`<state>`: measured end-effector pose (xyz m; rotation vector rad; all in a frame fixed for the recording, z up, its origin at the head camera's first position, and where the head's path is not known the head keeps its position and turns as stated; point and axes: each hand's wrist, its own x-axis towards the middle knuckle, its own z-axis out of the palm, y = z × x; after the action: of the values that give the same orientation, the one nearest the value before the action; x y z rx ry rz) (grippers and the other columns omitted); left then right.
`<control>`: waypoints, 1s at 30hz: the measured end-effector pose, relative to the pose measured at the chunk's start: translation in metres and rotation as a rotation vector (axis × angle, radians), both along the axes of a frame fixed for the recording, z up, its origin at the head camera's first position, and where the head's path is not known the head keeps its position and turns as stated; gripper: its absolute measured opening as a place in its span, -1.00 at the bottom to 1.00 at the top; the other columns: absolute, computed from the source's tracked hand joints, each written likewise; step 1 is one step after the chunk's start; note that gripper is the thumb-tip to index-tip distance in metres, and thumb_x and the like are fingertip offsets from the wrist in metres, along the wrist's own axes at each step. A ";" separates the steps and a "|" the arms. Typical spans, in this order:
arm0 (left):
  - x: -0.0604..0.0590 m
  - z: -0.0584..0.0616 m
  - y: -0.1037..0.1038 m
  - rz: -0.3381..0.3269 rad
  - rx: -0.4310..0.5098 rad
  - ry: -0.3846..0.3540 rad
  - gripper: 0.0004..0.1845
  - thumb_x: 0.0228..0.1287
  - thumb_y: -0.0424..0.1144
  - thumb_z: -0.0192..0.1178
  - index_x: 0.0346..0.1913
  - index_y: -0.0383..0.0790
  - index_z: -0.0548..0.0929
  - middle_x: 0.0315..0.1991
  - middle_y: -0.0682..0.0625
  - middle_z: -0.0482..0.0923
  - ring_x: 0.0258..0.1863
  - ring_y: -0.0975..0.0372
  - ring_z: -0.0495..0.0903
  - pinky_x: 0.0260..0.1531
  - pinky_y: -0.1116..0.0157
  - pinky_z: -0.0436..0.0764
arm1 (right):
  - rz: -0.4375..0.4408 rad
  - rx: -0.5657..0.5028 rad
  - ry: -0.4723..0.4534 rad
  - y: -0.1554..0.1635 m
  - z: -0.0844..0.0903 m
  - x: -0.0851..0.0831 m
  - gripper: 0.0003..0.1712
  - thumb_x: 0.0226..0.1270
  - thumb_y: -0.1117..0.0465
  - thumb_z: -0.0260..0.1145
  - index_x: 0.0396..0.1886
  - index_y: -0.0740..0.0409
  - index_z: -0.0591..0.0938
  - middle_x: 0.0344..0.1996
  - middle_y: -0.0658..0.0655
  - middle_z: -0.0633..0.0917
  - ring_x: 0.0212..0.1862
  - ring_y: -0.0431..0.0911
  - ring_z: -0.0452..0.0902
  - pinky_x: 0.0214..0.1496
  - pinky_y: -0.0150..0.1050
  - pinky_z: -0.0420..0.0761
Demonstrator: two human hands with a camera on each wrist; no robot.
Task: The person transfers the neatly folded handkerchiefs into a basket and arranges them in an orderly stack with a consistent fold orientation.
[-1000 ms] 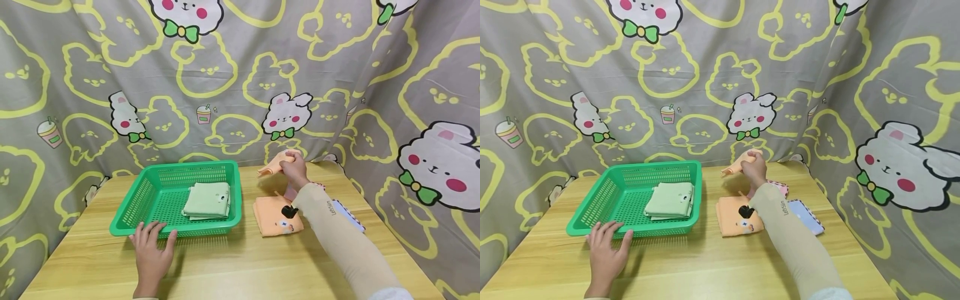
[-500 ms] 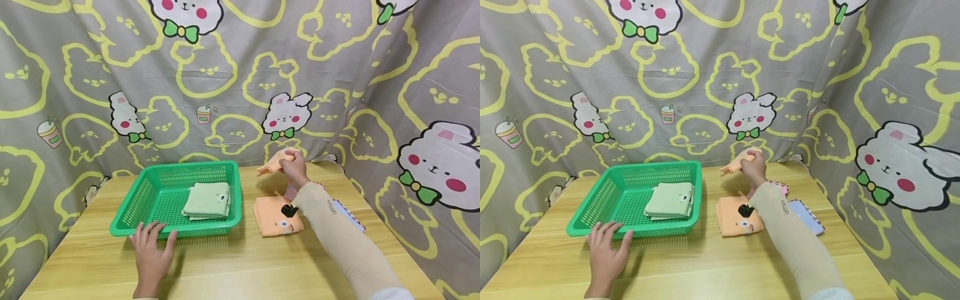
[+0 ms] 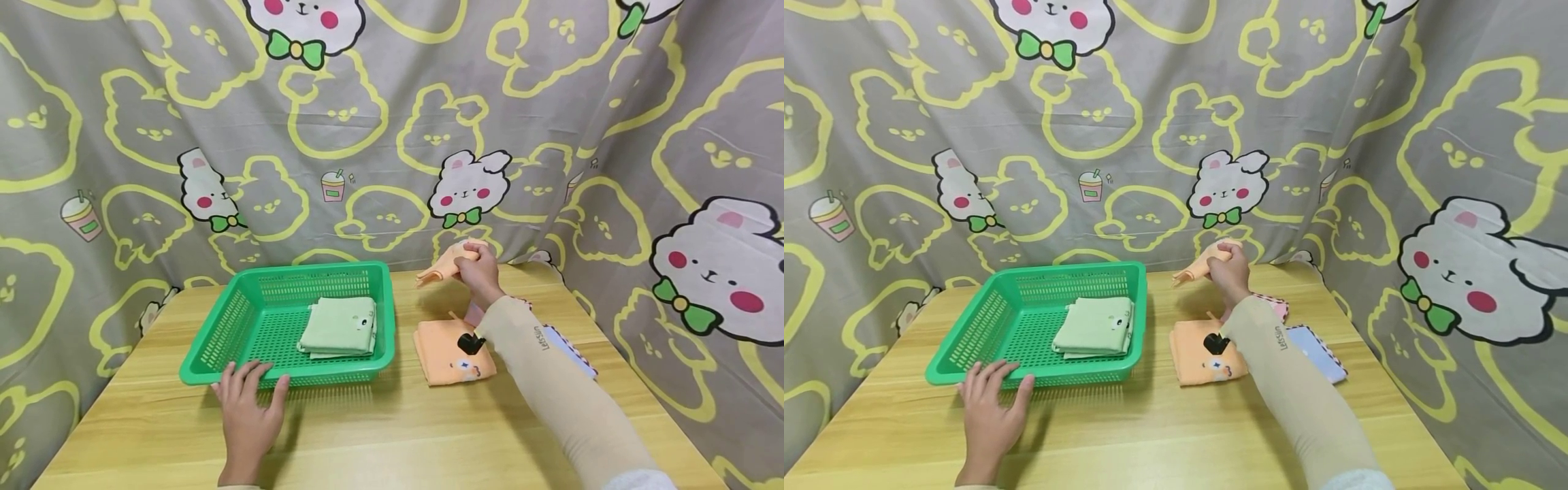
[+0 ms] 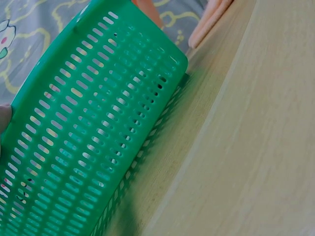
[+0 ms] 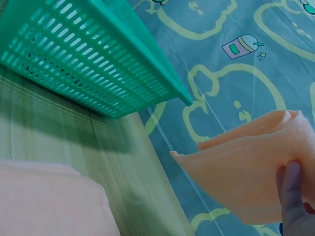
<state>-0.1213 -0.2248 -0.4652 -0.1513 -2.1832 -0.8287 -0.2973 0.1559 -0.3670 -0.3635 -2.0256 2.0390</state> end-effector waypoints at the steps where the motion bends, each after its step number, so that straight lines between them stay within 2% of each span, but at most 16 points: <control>1: 0.000 0.000 0.000 0.000 0.000 0.002 -0.64 0.14 -0.22 0.34 -0.09 -0.41 0.60 0.04 -0.37 0.46 0.30 -0.39 0.10 0.24 -0.38 -0.30 | -0.004 0.002 0.002 -0.001 0.000 0.000 -0.51 0.21 0.41 0.22 0.17 0.23 0.45 0.11 0.25 0.45 -0.36 -0.13 0.54 -0.37 -0.38 0.63; 7: 0.000 0.000 0.001 -0.002 -0.001 0.005 -0.64 0.14 -0.22 0.34 -0.09 -0.41 0.60 0.04 -0.37 0.46 0.31 -0.38 0.10 0.24 -0.38 -0.30 | -0.028 0.021 0.017 -0.003 0.003 0.001 -0.56 0.21 0.40 0.21 0.13 0.23 0.47 0.05 0.25 0.49 -0.43 -0.17 0.54 -0.42 -0.40 0.62; 17: 0.000 0.000 0.000 0.004 -0.007 -0.002 -0.64 0.14 -0.21 0.33 -0.08 -0.40 0.60 0.04 -0.37 0.45 0.31 -0.38 0.10 0.25 -0.37 -0.30 | -0.012 -0.016 0.034 -0.006 0.006 0.001 -0.53 0.19 0.41 0.18 0.14 0.26 0.45 -0.03 0.24 0.50 -0.48 -0.20 0.50 -0.45 -0.41 0.60; 30: 0.000 0.000 0.000 0.003 -0.005 -0.005 -0.63 0.17 -0.19 0.33 -0.08 -0.41 0.60 0.04 -0.38 0.46 0.30 -0.39 0.10 0.24 -0.38 -0.30 | 0.002 -0.071 0.052 -0.011 0.012 0.004 -0.55 0.22 0.43 0.18 0.14 0.27 0.43 0.01 0.23 0.46 -0.48 -0.20 0.50 -0.46 -0.42 0.59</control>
<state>-0.1212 -0.2248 -0.4650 -0.1487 -2.1898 -0.8224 -0.2935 0.1453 -0.3549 -0.3191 -1.9277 2.1036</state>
